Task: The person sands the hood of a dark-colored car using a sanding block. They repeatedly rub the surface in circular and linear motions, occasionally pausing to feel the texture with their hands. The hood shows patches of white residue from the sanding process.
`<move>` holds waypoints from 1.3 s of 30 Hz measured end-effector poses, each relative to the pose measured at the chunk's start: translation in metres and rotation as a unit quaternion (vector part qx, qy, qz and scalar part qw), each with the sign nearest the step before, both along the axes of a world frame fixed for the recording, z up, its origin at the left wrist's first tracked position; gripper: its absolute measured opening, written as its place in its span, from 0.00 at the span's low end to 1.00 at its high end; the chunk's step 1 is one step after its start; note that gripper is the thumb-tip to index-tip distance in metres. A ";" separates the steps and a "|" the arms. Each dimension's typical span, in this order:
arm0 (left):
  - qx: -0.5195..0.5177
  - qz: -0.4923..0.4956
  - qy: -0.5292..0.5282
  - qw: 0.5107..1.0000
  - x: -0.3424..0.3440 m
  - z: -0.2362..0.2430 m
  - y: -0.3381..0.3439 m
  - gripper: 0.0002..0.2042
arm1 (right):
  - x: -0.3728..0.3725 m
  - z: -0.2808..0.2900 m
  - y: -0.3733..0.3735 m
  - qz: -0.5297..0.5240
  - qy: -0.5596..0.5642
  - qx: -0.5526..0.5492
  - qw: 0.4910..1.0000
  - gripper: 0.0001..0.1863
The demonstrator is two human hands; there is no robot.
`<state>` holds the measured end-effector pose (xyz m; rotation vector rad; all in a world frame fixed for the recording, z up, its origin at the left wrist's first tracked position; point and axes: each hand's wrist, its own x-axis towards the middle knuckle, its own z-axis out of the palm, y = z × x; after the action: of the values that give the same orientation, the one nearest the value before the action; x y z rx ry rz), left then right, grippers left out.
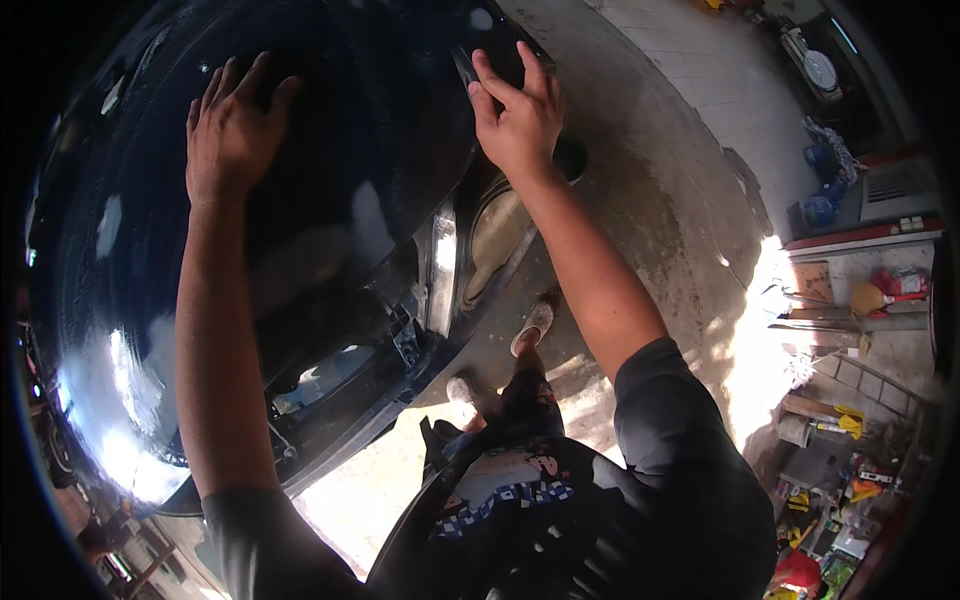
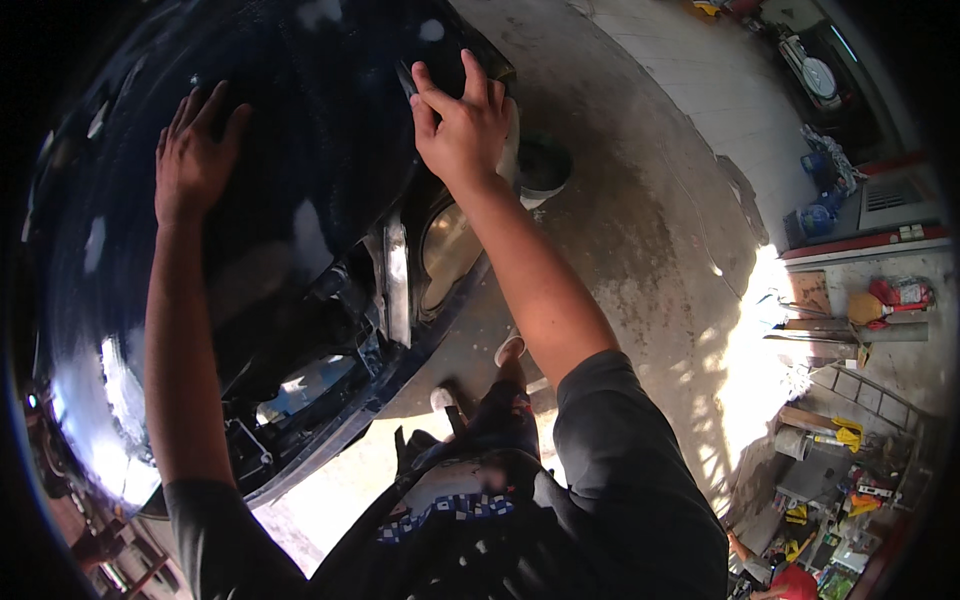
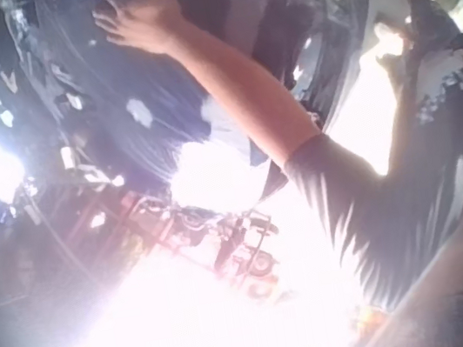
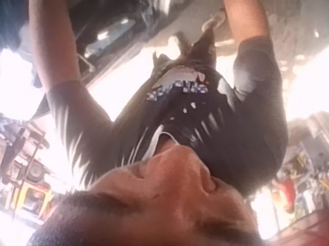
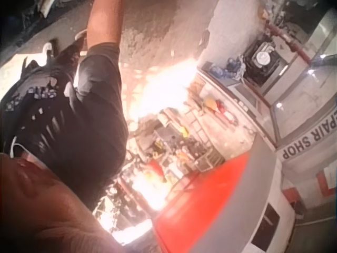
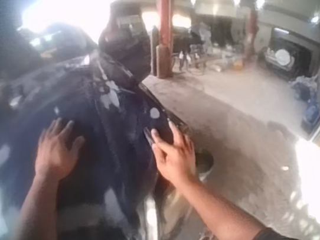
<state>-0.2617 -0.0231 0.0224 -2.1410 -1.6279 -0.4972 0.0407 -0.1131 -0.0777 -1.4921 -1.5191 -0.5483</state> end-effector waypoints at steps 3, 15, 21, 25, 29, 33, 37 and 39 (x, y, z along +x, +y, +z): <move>-0.009 0.010 -0.001 1.000 0.001 -0.001 0.001 0.31 | -0.017 -0.007 -0.031 0.057 0.010 0.007 0.998 0.23; 0.008 0.010 -0.009 1.000 0.001 -0.001 -0.002 0.32 | 0.051 -0.015 0.062 0.043 0.055 -0.022 0.997 0.20; -0.005 0.034 0.015 0.999 0.000 -0.002 0.000 0.32 | 0.036 -0.023 0.000 0.218 -0.009 0.022 0.976 0.24; -0.026 0.031 0.014 0.999 -0.001 0.003 -0.001 0.31 | 0.094 0.014 0.126 0.132 0.068 -0.005 0.989 0.20; -0.040 0.032 0.013 0.999 0.000 0.010 -0.004 0.29 | 0.063 0.019 0.067 0.186 0.032 -0.029 0.982 0.22; -0.060 0.020 0.029 0.998 -0.001 0.016 -0.004 0.28 | 0.066 0.011 0.038 0.330 0.005 -0.016 0.944 0.23; -0.053 0.006 0.003 0.999 -0.003 0.019 -0.005 0.27 | 0.135 0.017 0.165 0.262 0.147 -0.030 0.953 0.20; -0.062 0.014 -0.001 0.998 -0.004 0.019 -0.006 0.27 | 0.133 0.015 0.172 0.171 0.083 -0.024 0.982 0.19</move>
<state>-0.2661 -0.0290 0.0416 -2.2046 -1.7286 -0.3996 0.1742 0.0584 -0.0625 -1.2402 -1.6188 -0.1820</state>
